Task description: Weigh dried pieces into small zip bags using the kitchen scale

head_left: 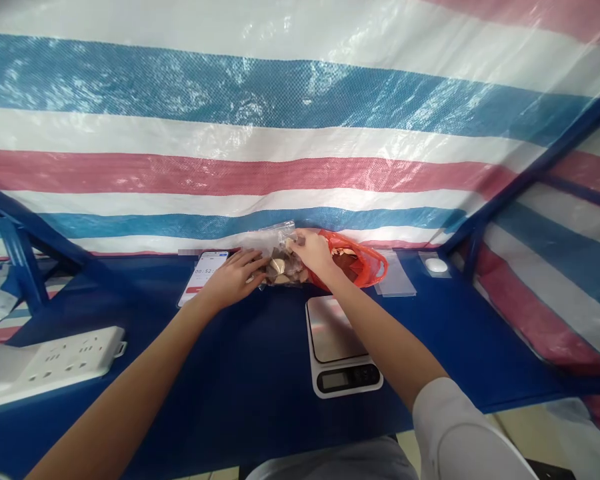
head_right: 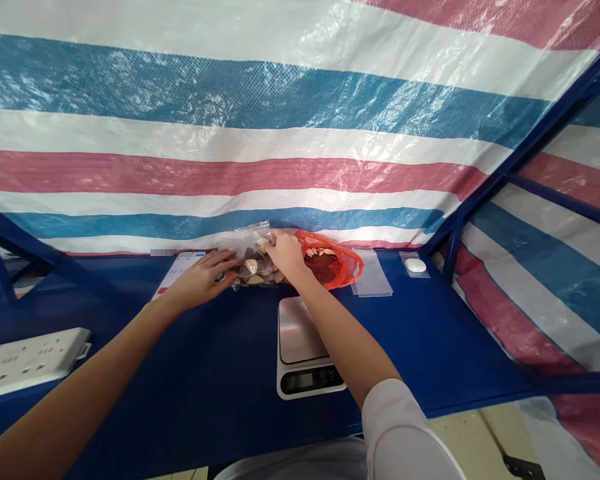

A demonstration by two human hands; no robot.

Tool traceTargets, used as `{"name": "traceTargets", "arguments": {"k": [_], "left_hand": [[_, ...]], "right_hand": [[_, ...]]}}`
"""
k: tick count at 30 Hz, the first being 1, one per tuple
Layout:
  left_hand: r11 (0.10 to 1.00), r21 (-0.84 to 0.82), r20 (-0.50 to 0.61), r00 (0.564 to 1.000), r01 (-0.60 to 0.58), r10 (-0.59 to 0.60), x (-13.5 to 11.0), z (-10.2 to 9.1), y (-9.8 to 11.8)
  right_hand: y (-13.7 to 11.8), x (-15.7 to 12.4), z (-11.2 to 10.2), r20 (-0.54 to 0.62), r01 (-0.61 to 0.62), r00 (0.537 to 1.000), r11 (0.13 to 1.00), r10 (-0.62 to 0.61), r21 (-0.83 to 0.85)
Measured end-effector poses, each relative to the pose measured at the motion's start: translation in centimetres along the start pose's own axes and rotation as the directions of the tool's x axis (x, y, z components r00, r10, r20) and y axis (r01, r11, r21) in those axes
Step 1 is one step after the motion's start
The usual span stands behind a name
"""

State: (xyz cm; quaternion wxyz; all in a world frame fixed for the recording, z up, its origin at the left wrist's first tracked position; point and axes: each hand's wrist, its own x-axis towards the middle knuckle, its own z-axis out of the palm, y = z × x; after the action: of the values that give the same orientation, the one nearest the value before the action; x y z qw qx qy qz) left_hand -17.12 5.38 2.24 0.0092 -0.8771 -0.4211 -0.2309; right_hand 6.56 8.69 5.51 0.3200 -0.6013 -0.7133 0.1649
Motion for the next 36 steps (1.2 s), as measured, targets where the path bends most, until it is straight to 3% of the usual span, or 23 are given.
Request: {"name": "traceTargets", "arguments": {"k": [6,10,13,18,26,31,36], "left_hand": [[1.0,-0.011,-0.003,1.0,0.015,-0.015,0.0,0.6,-0.4],[1.0,-0.018,0.002,1.0,0.001,-0.001,0.1,1.0,-0.6],[0.999,-0.037,-0.004,1.0,-0.001,0.001,0.1,1.1,-0.8],[0.999,-0.037,0.01,1.0,0.004,-0.003,-0.1,1.5,-0.9],[0.999,-0.037,0.009,1.0,0.012,-0.011,0.0,1.9,-1.2],[0.998,0.012,-0.079,0.995,0.065,-0.064,0.0,1.6,0.3],[0.991,0.051,-0.21,0.972,0.121,-0.108,-0.2,1.5,3.8]], "right_hand": [[-1.4,-2.5,-0.8,0.055,0.198,0.98,0.952,-0.19,-0.234],[-1.2,-3.6,0.0,0.142,0.441,0.898,0.846,-0.417,-0.3],[-0.3,-3.9,0.8,0.185,0.532,0.847,0.791,-0.499,-0.303],[0.7,-4.5,1.9,0.198,0.521,0.854,0.796,-0.482,-0.307],[0.0,-5.1,2.8,0.16,0.457,0.889,0.827,-0.428,-0.327],[-0.4,-5.4,1.5,0.095,0.456,0.887,0.82,-0.453,-0.345],[-0.1,-7.1,-1.1,0.014,0.455,0.881,0.839,-0.473,-0.297]]}}
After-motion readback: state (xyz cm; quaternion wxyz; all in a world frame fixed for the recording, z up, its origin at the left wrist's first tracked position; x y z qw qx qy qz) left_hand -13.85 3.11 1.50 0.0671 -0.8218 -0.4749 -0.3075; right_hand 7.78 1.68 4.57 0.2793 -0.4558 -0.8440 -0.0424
